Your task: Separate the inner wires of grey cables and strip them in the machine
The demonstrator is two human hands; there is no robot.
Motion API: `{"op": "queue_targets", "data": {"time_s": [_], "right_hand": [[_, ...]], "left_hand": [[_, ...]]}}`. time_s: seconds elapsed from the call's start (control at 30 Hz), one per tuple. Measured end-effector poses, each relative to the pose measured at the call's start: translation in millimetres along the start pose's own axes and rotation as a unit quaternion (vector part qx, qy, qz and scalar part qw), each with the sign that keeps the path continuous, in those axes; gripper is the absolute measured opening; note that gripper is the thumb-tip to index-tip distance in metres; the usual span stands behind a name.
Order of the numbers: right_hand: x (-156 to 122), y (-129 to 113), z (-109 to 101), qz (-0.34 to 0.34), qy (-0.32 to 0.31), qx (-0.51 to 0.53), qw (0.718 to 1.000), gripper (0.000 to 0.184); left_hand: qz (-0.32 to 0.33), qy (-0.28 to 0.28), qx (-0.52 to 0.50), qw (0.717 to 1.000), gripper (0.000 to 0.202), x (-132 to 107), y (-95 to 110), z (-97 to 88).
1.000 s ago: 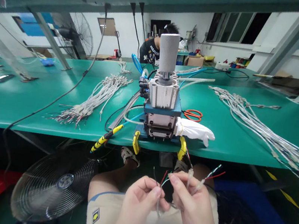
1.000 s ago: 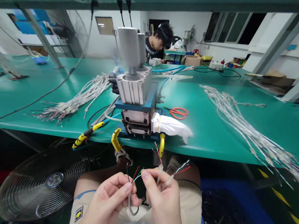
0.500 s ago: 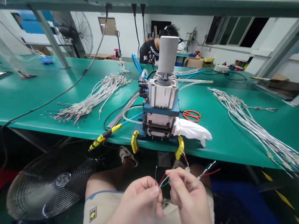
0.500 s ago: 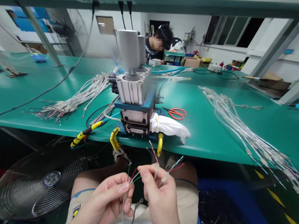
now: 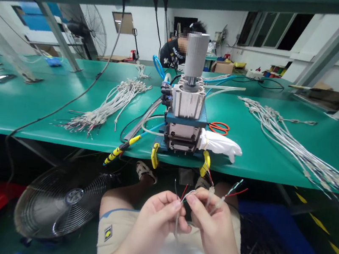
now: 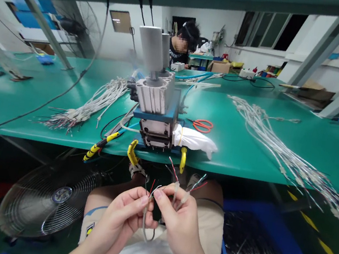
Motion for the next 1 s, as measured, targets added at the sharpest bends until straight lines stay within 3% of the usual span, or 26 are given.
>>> {"op": "queue_targets", "data": {"time_s": [0.2, 0.4, 0.5, 0.73, 0.87, 1.0], "right_hand": [[1, 10, -2, 0.048, 0.023, 0.048, 0.997, 0.02], [-3, 12, 19, 0.077, -0.029, 0.047, 0.996, 0.021], [-4, 12, 21, 0.063, -0.027, 0.04, 0.997, 0.028], [-2, 4, 20, 0.021, -0.013, 0.021, 0.999, 0.021], [-7, -12, 25, -0.039, -0.028, 0.0, 0.999, 0.009], [-9, -13, 16, -0.077, -0.019, -0.036, 0.996, 0.006]], "left_hand": [[0.021, 0.0, -0.003, 1.0, 0.02, -2, 4, -1.1], [0.062, -0.016, 0.038, 0.997, 0.024, -3, 7, -0.9], [0.084, -0.002, 0.066, 0.994, 0.027, -4, 10, -3.1], [0.137, 0.037, 0.109, 0.984, 0.03, -14, 25, 2.0], [0.198, 0.013, 0.119, 0.973, 0.019, -27, 34, 4.6], [0.265, -0.014, 0.141, 0.954, 0.012, -36, 35, -1.3]]}}
Point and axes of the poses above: each hand's wrist, its own x-axis towards the middle knuckle, its own z-axis out of the palm, y = z × x, the point moved 8 cm from there along x, towards the middle knuckle, and after that the axes turned 1 degree about x, right-handed, at the moved point
